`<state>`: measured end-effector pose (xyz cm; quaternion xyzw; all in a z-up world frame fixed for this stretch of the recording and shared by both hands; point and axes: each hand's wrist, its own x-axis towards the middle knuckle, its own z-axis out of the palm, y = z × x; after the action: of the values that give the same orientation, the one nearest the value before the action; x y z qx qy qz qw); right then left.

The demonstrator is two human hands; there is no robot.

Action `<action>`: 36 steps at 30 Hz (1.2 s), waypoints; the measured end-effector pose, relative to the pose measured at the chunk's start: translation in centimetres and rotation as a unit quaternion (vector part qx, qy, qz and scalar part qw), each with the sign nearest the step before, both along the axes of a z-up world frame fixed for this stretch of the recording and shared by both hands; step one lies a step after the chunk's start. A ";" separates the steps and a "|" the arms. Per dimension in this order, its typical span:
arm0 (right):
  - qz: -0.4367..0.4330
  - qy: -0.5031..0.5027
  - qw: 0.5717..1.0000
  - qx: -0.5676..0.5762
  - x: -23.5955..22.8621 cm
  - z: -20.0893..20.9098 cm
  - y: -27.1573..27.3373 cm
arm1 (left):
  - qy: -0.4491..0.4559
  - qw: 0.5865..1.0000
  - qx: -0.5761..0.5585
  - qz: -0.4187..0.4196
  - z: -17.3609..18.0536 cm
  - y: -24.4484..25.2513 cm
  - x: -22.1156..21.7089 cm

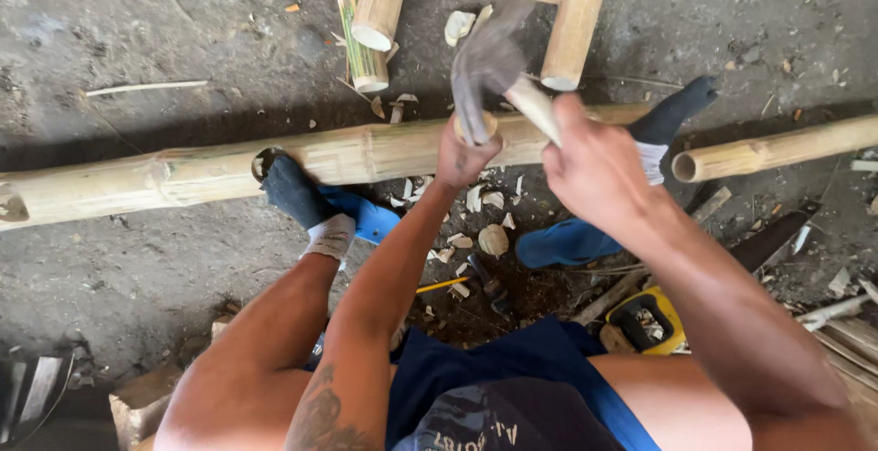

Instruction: The person carves a hole into a bamboo pole using a chisel and hammer. They repeatedly strike the chisel to remove material and occasionally check the fit of a bamboo piece into the carved hole.

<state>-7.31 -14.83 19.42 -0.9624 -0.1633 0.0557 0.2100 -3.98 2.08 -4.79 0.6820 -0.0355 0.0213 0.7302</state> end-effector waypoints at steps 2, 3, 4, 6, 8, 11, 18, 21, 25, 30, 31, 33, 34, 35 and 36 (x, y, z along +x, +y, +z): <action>-0.038 -0.080 0.993 0.079 -1.0 0.6 -0.5 | 0.013 1.000 -0.022 0.007 -0.2 0.1 -0.5; -0.031 -0.047 0.998 0.032 -1.1 0.0 -0.1 | 0.010 0.999 0.018 0.027 -0.4 0.1 -0.8; -0.023 -0.012 1.000 -0.014 -1.4 -0.9 0.2 | 0.006 0.997 0.059 0.046 -0.8 0.3 -1.1; 0.001 0.058 0.992 -0.108 -1.5 -3.5 1.3 | -0.006 0.991 0.133 0.013 -1.4 0.8 -1.9; 0.011 0.092 0.990 -0.110 -1.8 -5.8 0.8 | -0.035 0.974 0.198 -0.100 -2.3 1.6 -1.1; -0.018 0.108 0.994 -0.014 -2.3 -8.1 -0.8 | -0.072 0.980 -0.037 -0.183 -4.1 2.4 2.3; -0.130 0.039 0.979 0.153 -3.2 -7.5 -2.2 | 0.175 0.881 -0.156 -0.411 -2.5 -2.2 7.3; -0.160 0.040 0.970 0.177 -4.3 -6.8 -3.0 | 0.195 0.891 -0.268 -0.311 1.1 -2.9 6.0; -0.174 0.035 0.966 0.190 -5.0 -6.4 -4.2 | -0.086 0.982 0.075 -0.153 5.5 -0.4 5.8; -0.187 0.042 0.960 0.205 -5.3 -6.4 -4.2 | -0.084 0.992 0.031 -0.094 5.9 -1.6 4.7; -0.180 0.034 0.961 0.209 -5.2 -6.2 -4.2 | -0.081 0.991 0.031 -0.098 5.6 -2.0 4.7; -0.184 0.036 0.960 0.210 -5.1 -5.9 -4.2 | -0.095 0.988 0.049 -0.109 5.1 -2.5 4.6; -0.186 0.037 0.959 0.211 -5.1 -5.7 -4.2 | -0.113 0.984 0.068 -0.117 4.9 -2.5 4.6; -0.184 0.035 0.959 0.213 -5.1 -5.6 -4.3 | -0.131 0.980 0.088 -0.125 4.7 -2.5 4.7; -0.181 0.033 0.959 0.216 -5.1 -5.4 -4.4 | -0.132 0.979 0.089 -0.124 4.6 -2.4 4.7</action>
<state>-12.43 -19.25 14.00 -0.9053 0.0121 0.0116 0.4245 0.76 -0.29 -0.17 0.7254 -0.2176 0.0166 0.6528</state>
